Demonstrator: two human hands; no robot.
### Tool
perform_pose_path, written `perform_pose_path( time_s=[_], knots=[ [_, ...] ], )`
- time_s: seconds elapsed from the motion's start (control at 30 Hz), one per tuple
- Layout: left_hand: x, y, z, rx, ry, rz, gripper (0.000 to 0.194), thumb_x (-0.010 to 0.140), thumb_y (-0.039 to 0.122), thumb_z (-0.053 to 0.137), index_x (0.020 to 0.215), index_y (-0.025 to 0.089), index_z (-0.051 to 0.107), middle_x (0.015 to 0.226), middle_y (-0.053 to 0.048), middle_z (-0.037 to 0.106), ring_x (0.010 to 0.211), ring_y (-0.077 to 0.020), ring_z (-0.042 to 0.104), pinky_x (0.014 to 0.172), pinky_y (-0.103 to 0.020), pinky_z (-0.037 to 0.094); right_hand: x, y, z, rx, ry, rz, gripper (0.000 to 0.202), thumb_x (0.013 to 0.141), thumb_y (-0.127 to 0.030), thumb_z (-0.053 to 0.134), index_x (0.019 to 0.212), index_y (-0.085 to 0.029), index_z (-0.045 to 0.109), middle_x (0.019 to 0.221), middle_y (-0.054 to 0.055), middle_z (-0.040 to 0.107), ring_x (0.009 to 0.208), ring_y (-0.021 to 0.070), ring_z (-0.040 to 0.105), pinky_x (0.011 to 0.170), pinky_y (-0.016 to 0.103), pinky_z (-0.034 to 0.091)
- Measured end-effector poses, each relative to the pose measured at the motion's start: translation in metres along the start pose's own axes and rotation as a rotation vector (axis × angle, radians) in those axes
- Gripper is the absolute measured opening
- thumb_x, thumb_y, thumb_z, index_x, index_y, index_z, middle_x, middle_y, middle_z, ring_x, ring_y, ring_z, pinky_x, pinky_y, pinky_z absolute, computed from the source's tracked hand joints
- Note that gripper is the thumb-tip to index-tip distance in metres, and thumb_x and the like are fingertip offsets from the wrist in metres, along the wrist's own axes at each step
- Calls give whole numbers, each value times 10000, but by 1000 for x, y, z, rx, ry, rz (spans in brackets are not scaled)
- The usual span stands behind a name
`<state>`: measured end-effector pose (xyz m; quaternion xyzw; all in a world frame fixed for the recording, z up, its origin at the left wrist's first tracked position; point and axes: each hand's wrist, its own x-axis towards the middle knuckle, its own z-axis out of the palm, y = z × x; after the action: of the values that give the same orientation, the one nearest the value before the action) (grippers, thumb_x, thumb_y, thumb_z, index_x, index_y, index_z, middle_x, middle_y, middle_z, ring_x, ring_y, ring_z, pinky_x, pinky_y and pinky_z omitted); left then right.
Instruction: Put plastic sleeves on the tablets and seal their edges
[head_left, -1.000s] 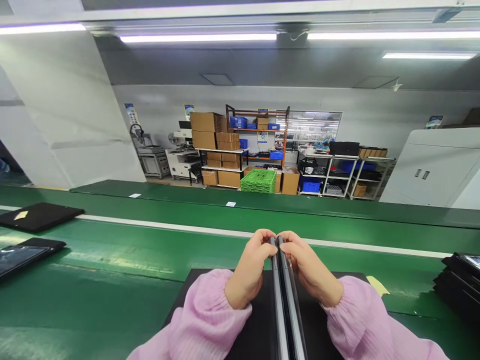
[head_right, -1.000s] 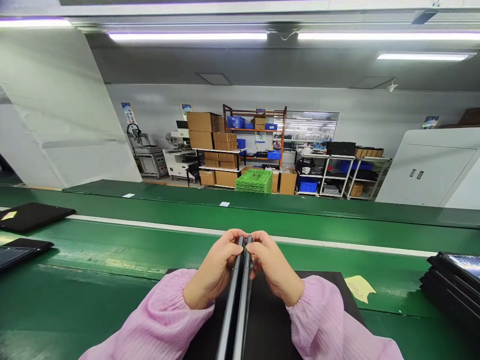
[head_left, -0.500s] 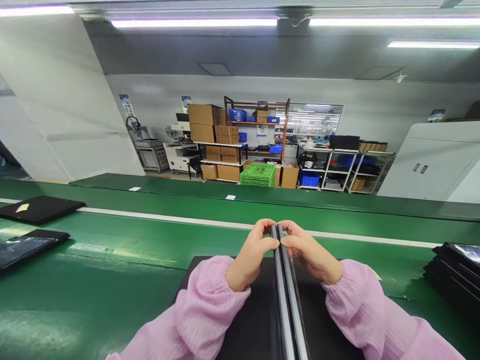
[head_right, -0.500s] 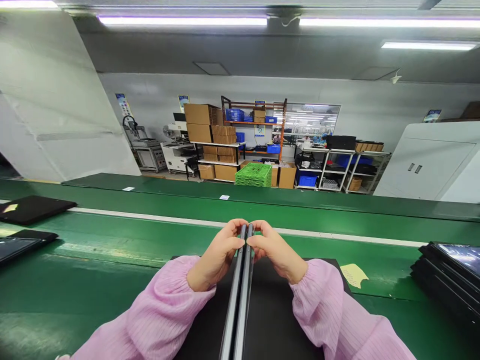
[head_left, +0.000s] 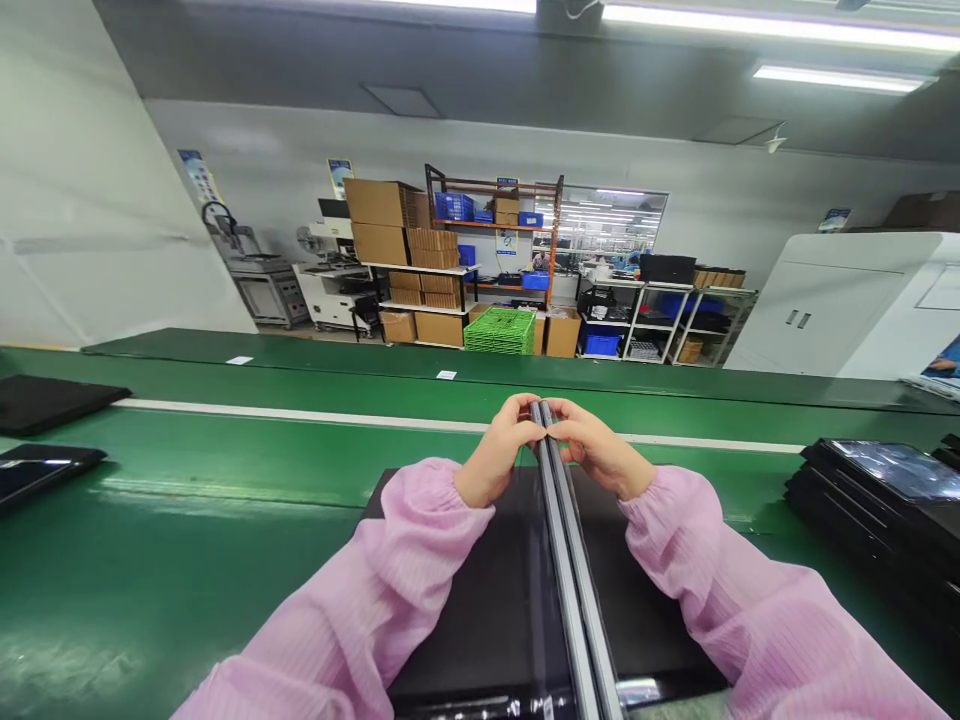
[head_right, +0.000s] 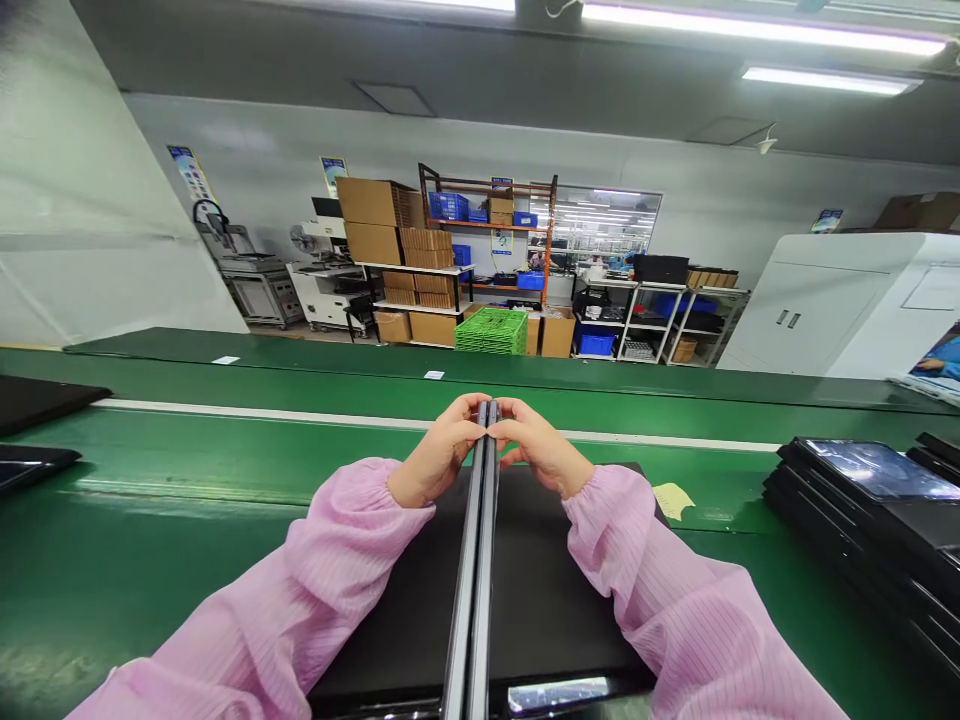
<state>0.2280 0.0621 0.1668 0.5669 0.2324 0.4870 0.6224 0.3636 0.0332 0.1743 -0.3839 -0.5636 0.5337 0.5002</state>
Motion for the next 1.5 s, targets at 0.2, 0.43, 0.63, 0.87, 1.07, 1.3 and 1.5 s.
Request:
perform_pose_path(
  time_s=[0.2,0.43,0.63,0.87,1.07,1.3,1.5],
  knots=[
    [0,-3,1,46,0,38,406,583,209,548,978,151,473,833,-16,521,736,-157,534,634,-289,458,-3,4,3,-8,6,-34,287,702,-255,608,988,-237,589,913,-4,543,727,124,531,569,225,482],
    [-8,-13,-1,228,93,174,497,680,215,521,1163,117,457,1160,-140,519,1148,-277,462,991,-448,341,-13,8,10,-90,162,-96,394,736,-265,559,1129,-243,578,998,40,594,783,181,565,650,320,503],
    [-85,-55,-8,702,-314,1009,584,912,353,271,1450,221,87,1536,-19,-25,1393,-247,-12,1125,-436,-40,-79,64,50,-293,411,-692,337,924,-330,385,1233,-311,517,1388,13,389,1281,240,335,1078,469,257],
    [-58,-15,30,461,-58,789,492,949,290,185,1440,264,166,1524,-11,127,1389,-211,81,1144,-442,37,-46,19,59,-22,505,-676,344,865,-377,489,1177,-257,569,1294,43,507,1198,235,449,1031,425,354],
    [-5,10,46,99,-2,455,608,896,499,320,1360,108,361,1462,-114,305,1348,-189,257,1146,-336,157,-7,-33,51,2,591,-538,239,811,-322,473,952,-203,626,901,56,656,1015,227,553,922,374,443],
    [14,7,38,-63,26,380,612,846,529,437,1325,149,415,1440,-98,354,1332,-207,296,1137,-340,186,8,-37,43,-61,586,-489,164,776,-266,465,821,-213,614,794,45,617,904,211,559,893,341,438],
    [27,11,37,-101,34,343,478,893,441,399,1262,144,466,1392,-98,424,1320,-182,318,1126,-321,210,19,-41,41,-71,577,-458,162,769,-262,463,823,-214,608,810,44,618,924,209,552,898,336,429]
  ],
)
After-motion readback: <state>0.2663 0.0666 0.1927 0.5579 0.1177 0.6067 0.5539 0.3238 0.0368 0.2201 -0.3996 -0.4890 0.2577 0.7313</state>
